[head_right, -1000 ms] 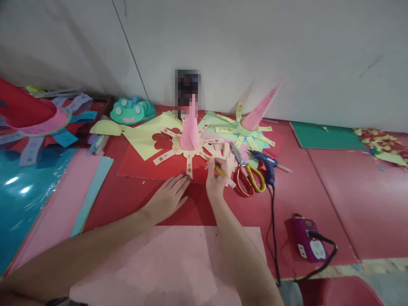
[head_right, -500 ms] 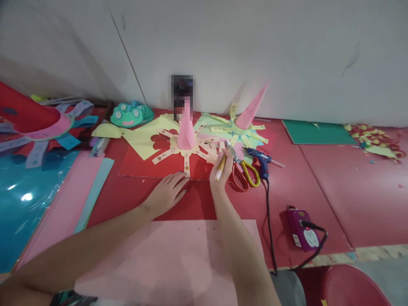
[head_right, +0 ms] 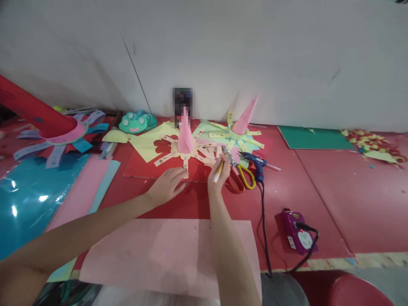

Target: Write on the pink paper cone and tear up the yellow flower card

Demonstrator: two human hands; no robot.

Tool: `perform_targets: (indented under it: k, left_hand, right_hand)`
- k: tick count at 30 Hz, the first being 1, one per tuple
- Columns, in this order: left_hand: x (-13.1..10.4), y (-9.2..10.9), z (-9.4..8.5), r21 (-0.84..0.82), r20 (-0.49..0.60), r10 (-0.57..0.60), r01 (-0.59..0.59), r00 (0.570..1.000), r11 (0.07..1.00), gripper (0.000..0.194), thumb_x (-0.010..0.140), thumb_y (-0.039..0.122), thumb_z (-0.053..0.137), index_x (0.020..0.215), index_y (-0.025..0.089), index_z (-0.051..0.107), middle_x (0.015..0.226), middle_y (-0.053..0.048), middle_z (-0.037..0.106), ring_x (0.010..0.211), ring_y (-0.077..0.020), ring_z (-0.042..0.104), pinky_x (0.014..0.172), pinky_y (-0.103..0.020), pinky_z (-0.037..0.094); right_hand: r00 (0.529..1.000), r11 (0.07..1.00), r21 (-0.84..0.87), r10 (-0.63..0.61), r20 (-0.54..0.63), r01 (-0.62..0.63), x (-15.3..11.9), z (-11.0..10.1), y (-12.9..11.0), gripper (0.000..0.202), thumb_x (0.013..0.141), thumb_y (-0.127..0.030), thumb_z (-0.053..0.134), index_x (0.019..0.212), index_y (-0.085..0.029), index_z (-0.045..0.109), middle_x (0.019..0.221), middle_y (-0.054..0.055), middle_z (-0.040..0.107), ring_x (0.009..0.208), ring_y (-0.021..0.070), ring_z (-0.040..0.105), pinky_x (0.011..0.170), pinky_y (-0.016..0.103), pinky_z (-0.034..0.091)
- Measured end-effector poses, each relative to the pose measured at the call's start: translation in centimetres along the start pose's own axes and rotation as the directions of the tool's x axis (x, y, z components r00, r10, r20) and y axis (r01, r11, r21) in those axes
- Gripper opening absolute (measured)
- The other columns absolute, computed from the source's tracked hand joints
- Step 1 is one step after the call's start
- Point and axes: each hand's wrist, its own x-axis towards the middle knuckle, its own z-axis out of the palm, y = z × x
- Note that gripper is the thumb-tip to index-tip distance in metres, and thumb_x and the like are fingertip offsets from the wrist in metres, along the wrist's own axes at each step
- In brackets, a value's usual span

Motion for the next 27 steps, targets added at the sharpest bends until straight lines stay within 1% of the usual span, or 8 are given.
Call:
perform_targets:
  k: [2, 5, 8, 12, 16, 20, 24, 27]
  left_hand:
    - [2.0, -1.4, -0.3, -0.046, -0.138, -0.194, 0.189, 0.971, 0.981, 0.033, 0.090, 0.026, 0.041, 0.121, 0.015, 0.045, 0.119, -0.012, 0.055, 0.115, -0.0231, 0.050, 0.097, -0.041, 0.042]
    - [5.1, -3.8, 0.1, -0.175, -0.374, -0.415, 0.376, 0.830, 0.910, 0.043, 0.086, 0.029, 0.048, 0.126, 0.016, 0.038, 0.123, -0.014, 0.050, 0.120, -0.0243, 0.045, 0.100, -0.042, 0.040]
    - [7.5, -5.2, 1.8, -0.277, -0.419, -0.539, 0.462, 0.731, 0.843, 0.063, 0.081, 0.035, 0.056, 0.134, 0.018, 0.027, 0.127, -0.017, 0.044, 0.118, -0.0262, 0.046, 0.097, -0.042, 0.042]
    - [9.3, -5.0, 4.2, -0.343, -0.322, -0.630, 0.533, 0.707, 0.774, 0.075, 0.076, 0.032, 0.064, 0.137, 0.016, 0.023, 0.126, -0.019, 0.045, 0.120, -0.0306, 0.045, 0.097, -0.045, 0.042]
    - [10.1, -4.3, 4.4, -0.393, -0.262, -0.704, 0.594, 0.659, 0.702, 0.079, 0.072, 0.022, 0.067, 0.138, 0.017, 0.024, 0.124, -0.017, 0.049, 0.120, -0.0330, 0.045, 0.099, -0.048, 0.040]
    - [10.6, -4.6, 3.1, -0.490, -0.251, -0.734, 0.572, 0.631, 0.658, 0.079, 0.069, 0.018, 0.067, 0.137, 0.021, 0.027, 0.129, -0.013, 0.048, 0.122, -0.0307, 0.045, 0.103, -0.044, 0.038]
    - [11.2, -5.6, 0.8, -0.541, -0.338, -0.728, 0.510, 0.597, 0.669, 0.078, 0.066, 0.019, 0.069, 0.133, 0.022, 0.031, 0.134, -0.010, 0.045, 0.126, -0.0284, 0.041, 0.106, -0.041, 0.034]
    - [11.7, -6.1, -1.5, -0.535, -0.339, -0.682, 0.464, 0.648, 0.706, 0.078, 0.064, 0.020, 0.070, 0.132, 0.023, 0.032, 0.132, -0.009, 0.047, 0.124, -0.0273, 0.043, 0.104, -0.040, 0.036]
  right_hand:
    - [1.000, 0.999, 0.013, 0.030, 0.010, -0.030, 0.1, 0.0, 0.0, 0.029, 0.089, -0.040, 0.038, 0.098, -0.016, 0.052, 0.082, 0.007, 0.057, 0.077, 0.0173, 0.057, 0.079, 0.038, 0.048]
    - [0.998, 0.997, 0.044, 0.055, 0.036, -0.056, 0.4, 0.0, -0.1, 0.028, 0.089, -0.041, 0.038, 0.097, -0.017, 0.052, 0.082, 0.006, 0.057, 0.076, 0.0168, 0.057, 0.078, 0.038, 0.049]
    - [0.999, 0.996, 0.073, 0.045, 0.020, -0.046, 0.8, -0.2, -0.6, 0.025, 0.089, -0.039, 0.039, 0.097, -0.018, 0.051, 0.083, 0.006, 0.056, 0.077, 0.0159, 0.058, 0.080, 0.037, 0.048]
    - [0.999, 0.993, 0.113, 0.036, 0.012, -0.037, 1.4, -0.7, -1.5, 0.021, 0.089, -0.035, 0.040, 0.094, -0.019, 0.051, 0.083, 0.005, 0.055, 0.074, 0.0143, 0.058, 0.079, 0.033, 0.048]
    - [0.999, 0.990, 0.139, 0.040, -0.030, -0.035, 1.9, -0.8, -1.6, 0.020, 0.089, -0.035, 0.041, 0.094, -0.019, 0.051, 0.083, 0.003, 0.054, 0.073, 0.0132, 0.058, 0.078, 0.032, 0.048]
    - [0.998, 0.989, 0.149, 0.033, -0.053, -0.025, 2.0, -0.6, -1.0, 0.020, 0.089, -0.034, 0.041, 0.094, -0.018, 0.051, 0.084, 0.003, 0.054, 0.072, 0.0115, 0.058, 0.076, 0.031, 0.048]
    - [0.998, 0.987, 0.157, 0.034, -0.056, -0.025, 2.0, -0.6, -0.7, 0.020, 0.089, -0.034, 0.041, 0.094, -0.018, 0.051, 0.084, 0.002, 0.055, 0.073, 0.0113, 0.059, 0.076, 0.031, 0.049]
    - [0.995, 0.989, 0.147, 0.033, -0.097, -0.018, 2.1, -0.7, -0.8, 0.018, 0.088, -0.033, 0.042, 0.093, -0.018, 0.051, 0.086, 0.002, 0.055, 0.073, 0.0113, 0.059, 0.076, 0.031, 0.050]
